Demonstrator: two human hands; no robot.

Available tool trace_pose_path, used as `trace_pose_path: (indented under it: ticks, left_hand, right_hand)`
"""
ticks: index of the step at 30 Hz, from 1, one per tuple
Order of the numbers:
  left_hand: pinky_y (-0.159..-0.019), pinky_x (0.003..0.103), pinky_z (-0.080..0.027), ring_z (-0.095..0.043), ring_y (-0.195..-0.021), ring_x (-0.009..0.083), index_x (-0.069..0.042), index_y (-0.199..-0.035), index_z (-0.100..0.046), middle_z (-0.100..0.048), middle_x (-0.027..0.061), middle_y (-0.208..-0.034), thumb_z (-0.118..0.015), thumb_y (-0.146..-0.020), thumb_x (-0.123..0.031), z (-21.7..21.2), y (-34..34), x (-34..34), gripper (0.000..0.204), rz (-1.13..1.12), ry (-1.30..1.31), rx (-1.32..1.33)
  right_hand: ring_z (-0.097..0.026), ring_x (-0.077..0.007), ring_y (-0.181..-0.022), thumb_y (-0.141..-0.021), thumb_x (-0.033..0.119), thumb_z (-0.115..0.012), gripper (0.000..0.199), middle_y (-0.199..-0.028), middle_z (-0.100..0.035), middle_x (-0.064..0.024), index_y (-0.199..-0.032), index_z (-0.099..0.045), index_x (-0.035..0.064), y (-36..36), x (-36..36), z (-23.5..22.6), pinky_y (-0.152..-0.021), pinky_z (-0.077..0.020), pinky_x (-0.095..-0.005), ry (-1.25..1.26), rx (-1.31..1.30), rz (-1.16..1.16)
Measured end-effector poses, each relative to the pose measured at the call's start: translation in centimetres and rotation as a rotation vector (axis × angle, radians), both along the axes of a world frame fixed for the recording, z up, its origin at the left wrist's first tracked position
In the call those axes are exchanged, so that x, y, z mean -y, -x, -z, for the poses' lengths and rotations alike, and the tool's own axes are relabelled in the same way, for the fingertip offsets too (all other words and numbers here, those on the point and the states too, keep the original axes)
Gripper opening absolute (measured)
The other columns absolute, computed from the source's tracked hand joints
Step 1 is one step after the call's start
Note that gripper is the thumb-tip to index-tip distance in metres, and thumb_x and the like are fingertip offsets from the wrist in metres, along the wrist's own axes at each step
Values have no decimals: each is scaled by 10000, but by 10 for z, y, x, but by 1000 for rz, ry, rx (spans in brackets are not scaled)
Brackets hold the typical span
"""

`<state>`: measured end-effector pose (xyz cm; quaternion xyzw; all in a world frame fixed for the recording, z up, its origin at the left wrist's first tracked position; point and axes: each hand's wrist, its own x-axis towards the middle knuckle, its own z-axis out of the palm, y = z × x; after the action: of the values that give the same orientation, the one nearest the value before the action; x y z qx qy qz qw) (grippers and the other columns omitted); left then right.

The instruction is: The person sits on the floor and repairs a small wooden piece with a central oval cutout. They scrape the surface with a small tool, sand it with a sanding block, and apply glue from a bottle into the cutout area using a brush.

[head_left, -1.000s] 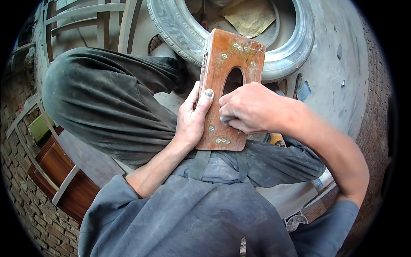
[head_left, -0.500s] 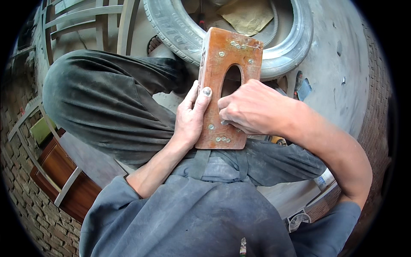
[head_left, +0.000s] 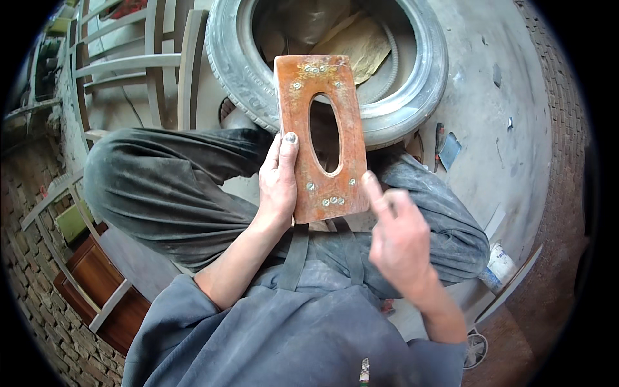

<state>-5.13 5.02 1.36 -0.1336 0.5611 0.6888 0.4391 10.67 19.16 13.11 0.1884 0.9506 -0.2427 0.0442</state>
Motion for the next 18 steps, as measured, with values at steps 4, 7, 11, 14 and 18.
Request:
trace_pose_path:
  ticks: [4,7,11,14,18]
  left_hand:
    - [-913,313,-600,-709,-1023,129,-25,-1428,-625,-716,64,-1198,-537,-1161,-443,-5,8,-7,504,-22,32,89]
    - [-920,336,-611,-722,-1010,153,-18,-1408,-634,-724,77,-1172,-549,-1153,-458,-17,12,-14,516,-20,107,118]
    - [-920,381,-632,-744,-1020,195,6,-1404,-623,-727,125,-1175,-548,-1132,-527,-24,20,-15,603,53,182,104]
    - [-972,431,-648,-760,-1115,250,10,-1433,-588,-722,167,-1232,-493,-1138,-558,-29,21,-18,647,73,120,93]
    - [-1072,464,-626,-735,-1236,294,-38,-1580,-442,-654,203,-1425,-399,-1142,-601,-21,25,-17,715,171,133,49]
  right_hand:
    - [-574,-248,-650,-799,14,-713,906,-810,-523,-79,-1660,-515,213,-6,21,3,-636,-493,-377,-74,161,-59]
    - [-611,-253,-590,-828,44,-709,910,-730,-576,-79,-1683,-472,242,2,26,13,-645,-537,-380,-80,183,-61]
    - [-710,-274,-635,-861,76,-701,909,-764,-688,-127,-1707,-420,254,21,21,6,-647,-561,-405,-62,293,-90]
    - [-731,-285,-660,-870,73,-694,893,-788,-723,-141,-1707,-418,220,19,11,-2,-652,-559,-429,-32,352,-104]
    - [-724,-328,-666,-866,82,-705,866,-789,-710,-146,-1678,-461,261,25,3,4,-663,-577,-471,-38,275,-115]
